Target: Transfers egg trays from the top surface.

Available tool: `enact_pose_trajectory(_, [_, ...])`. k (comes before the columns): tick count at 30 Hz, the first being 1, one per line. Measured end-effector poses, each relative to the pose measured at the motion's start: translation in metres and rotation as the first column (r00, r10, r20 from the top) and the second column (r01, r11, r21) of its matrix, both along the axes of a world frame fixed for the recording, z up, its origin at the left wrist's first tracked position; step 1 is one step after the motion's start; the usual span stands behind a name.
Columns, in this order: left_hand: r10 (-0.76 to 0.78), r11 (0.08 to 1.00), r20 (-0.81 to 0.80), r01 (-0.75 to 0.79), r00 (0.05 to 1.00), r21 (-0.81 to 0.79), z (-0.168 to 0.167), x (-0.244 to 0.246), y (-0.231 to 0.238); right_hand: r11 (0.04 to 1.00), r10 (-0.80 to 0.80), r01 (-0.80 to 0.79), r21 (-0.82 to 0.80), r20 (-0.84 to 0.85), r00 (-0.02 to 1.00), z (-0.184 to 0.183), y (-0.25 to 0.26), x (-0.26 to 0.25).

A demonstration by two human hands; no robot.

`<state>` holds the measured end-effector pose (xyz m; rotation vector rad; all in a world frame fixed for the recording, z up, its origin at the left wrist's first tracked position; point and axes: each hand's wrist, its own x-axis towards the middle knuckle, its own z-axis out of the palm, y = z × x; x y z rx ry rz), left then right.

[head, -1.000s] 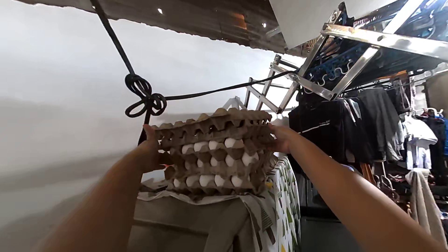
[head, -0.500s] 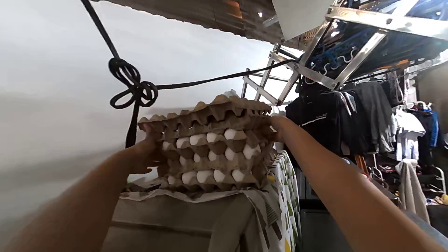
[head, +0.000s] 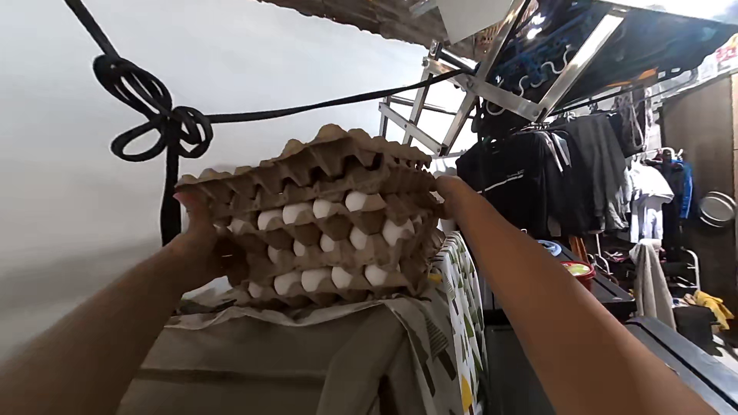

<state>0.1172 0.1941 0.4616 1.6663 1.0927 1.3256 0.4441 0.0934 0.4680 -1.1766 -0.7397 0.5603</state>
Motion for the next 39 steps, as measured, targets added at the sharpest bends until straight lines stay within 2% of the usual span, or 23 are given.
enact_pose_trajectory(7, [0.036,0.999,-0.075,-0.037,0.997,-0.013,0.002,0.001,0.006,0.993,0.061,-0.038,0.109,-0.213,0.975,-0.002,0.004,0.011])
enact_pose_trajectory(9, [0.028,0.999,-0.108,-0.030,0.994,-0.018,0.002,-0.002,0.004,0.995,0.063,-0.046,0.093,-0.196,0.978,-0.002,-0.001,0.012])
enact_pose_trajectory(14, [0.023,1.000,-0.075,-0.023,0.997,0.009,0.002,-0.003,0.005,0.999,0.003,-0.004,-0.033,-0.012,1.000,0.012,-0.008,0.005])
enact_pose_trajectory(17, [0.051,0.998,0.003,-0.051,0.999,0.029,0.002,-0.002,0.013,0.999,0.017,-0.016,-0.042,0.014,1.000,0.013,-0.004,0.007])
enact_pose_trajectory(21, [0.151,0.984,0.082,-0.158,0.985,0.087,-0.002,0.001,0.026,0.998,0.019,-0.016,0.059,-0.050,0.999,0.009,0.009,0.005])
enact_pose_trajectory(24, [0.197,0.970,0.082,-0.206,0.977,0.126,-0.006,0.000,0.028,0.992,0.047,-0.036,0.118,-0.098,0.994,0.011,0.019,0.004])
enact_pose_trajectory(29, [0.136,0.958,0.013,-0.135,0.991,0.252,-0.015,-0.005,0.031,0.972,0.146,-0.098,0.211,-0.222,0.964,0.018,0.027,0.007])
enact_pose_trajectory(31, [0.103,0.965,0.010,-0.103,0.995,0.242,-0.017,-0.010,0.034,0.965,0.173,-0.115,0.236,-0.240,0.955,0.020,0.034,0.007])
enact_pose_trajectory(33, [0.097,0.971,0.037,-0.102,0.995,0.215,-0.016,-0.010,0.032,0.964,0.185,-0.128,0.233,-0.241,0.953,0.020,0.038,0.008])
enact_pose_trajectory(39, [0.036,0.973,0.155,-0.070,0.987,0.219,-0.011,-0.004,0.028,0.979,0.166,-0.154,0.130,-0.088,0.982,0.016,0.037,0.011])
